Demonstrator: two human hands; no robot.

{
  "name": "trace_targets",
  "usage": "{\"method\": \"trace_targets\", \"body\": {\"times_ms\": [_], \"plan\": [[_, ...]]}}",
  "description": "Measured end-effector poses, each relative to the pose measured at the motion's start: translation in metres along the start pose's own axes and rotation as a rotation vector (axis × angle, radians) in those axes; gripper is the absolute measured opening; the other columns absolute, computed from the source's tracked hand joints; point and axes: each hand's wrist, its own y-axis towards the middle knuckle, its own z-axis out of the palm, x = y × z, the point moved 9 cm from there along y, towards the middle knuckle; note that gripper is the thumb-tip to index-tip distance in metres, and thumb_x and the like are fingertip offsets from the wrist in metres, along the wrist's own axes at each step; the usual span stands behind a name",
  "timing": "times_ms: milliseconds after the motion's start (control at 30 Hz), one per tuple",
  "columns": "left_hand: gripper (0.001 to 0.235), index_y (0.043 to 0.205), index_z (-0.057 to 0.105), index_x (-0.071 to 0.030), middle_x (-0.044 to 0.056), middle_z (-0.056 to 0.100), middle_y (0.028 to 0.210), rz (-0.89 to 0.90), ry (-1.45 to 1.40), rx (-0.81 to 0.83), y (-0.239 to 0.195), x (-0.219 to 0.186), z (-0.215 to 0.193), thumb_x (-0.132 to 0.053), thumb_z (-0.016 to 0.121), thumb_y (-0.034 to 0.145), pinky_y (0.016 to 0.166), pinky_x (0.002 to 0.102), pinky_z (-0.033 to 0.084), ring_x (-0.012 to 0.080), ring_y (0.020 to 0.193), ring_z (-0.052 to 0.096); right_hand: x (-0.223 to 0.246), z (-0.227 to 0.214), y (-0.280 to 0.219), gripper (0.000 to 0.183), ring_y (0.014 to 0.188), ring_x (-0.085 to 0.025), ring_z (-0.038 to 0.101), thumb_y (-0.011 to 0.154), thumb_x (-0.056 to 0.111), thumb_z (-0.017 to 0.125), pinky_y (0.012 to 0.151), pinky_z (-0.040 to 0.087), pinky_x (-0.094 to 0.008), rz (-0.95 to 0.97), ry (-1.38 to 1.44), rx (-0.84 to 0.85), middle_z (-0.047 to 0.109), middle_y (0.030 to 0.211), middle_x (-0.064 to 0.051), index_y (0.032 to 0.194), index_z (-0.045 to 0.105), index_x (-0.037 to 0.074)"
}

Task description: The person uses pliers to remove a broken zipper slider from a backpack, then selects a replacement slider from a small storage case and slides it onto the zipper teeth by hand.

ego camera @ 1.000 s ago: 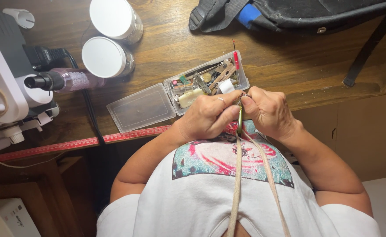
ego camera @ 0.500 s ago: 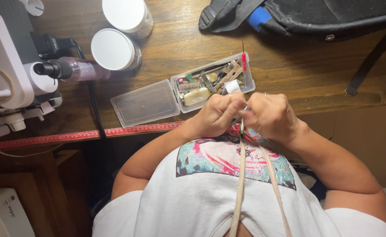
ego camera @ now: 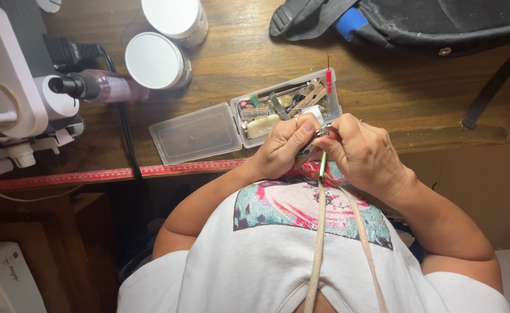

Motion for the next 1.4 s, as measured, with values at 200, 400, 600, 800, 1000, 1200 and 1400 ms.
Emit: {"method": "trace_targets", "body": {"times_ms": [200,400,600,800,1000,1200,1400], "plan": [[0.025,0.102,0.066,-0.004,0.008,0.060,0.058,-0.014,0.168,-0.009,-0.002,-0.021,-0.007,-0.019,0.048,0.110,0.052,0.024,0.050,0.0084,0.054,0.054,-0.004,-0.008,-0.003,0.026,0.075,-0.031,0.071,0.102,0.031,0.068,0.067,0.057,-0.041,0.153,0.113,-0.030,0.064,0.083,-0.010,0.117,0.063,0.010],[0.020,0.109,0.063,0.000,0.013,0.071,0.075,-0.181,0.053,-0.268,-0.020,-0.034,-0.040,-0.015,0.051,0.109,0.057,0.025,0.062,0.0145,0.065,0.072,-0.048,-0.027,-0.011,0.025,0.097,-0.043,0.070,0.111,0.005,0.051,0.081,0.057,-0.052,0.323,-0.038,-0.044,0.065,0.110,-0.023,0.130,0.064,-0.005],[0.023,0.125,0.057,0.004,0.019,0.075,0.106,-0.211,-0.037,-0.291,-0.027,-0.011,-0.040,-0.010,0.052,0.108,0.083,0.031,0.067,0.0195,0.095,0.076,-0.107,0.011,-0.040,0.028,0.090,-0.038,0.066,0.109,0.004,0.059,0.077,0.055,-0.048,0.220,-0.449,-0.214,0.056,0.105,-0.015,0.133,0.071,-0.006],[0.024,0.127,0.057,0.004,0.019,0.075,0.104,-0.224,-0.001,-0.299,-0.028,-0.009,-0.039,-0.010,0.053,0.107,0.083,0.031,0.067,0.0200,0.094,0.076,-0.113,0.013,-0.043,0.030,0.099,-0.033,0.057,0.110,0.018,0.067,0.085,0.047,-0.045,0.183,-0.493,-0.311,0.056,0.107,-0.010,0.133,0.075,0.001],[0.021,0.122,0.061,0.001,0.017,0.077,0.102,-0.234,0.029,-0.320,-0.027,-0.009,-0.035,-0.010,0.058,0.105,0.081,0.030,0.067,0.0178,0.093,0.076,-0.029,-0.024,-0.006,0.016,0.093,-0.029,0.065,0.104,0.004,0.071,0.082,0.051,-0.037,0.202,0.078,-0.370,0.064,0.104,-0.011,0.117,0.080,0.002],[0.012,0.103,0.071,-0.004,0.011,0.076,0.073,-0.224,0.166,-0.262,-0.024,-0.010,-0.034,-0.015,0.068,0.101,0.058,0.021,0.061,0.0089,0.069,0.073,-0.001,0.016,0.009,0.025,0.081,-0.019,0.070,0.083,0.009,0.088,0.073,0.057,-0.029,0.204,0.501,-0.258,0.074,0.104,-0.011,0.107,0.081,0.008],[0.015,0.102,0.079,-0.007,0.012,0.075,0.075,-0.155,0.384,-0.191,-0.020,-0.039,-0.034,-0.018,0.069,0.100,0.054,0.025,0.056,0.0130,0.065,0.070,0.009,0.003,0.007,0.011,0.093,-0.024,0.073,0.093,-0.006,0.073,0.083,0.058,-0.036,0.210,0.677,-0.284,0.075,0.104,-0.021,0.102,0.076,-0.003]]}}
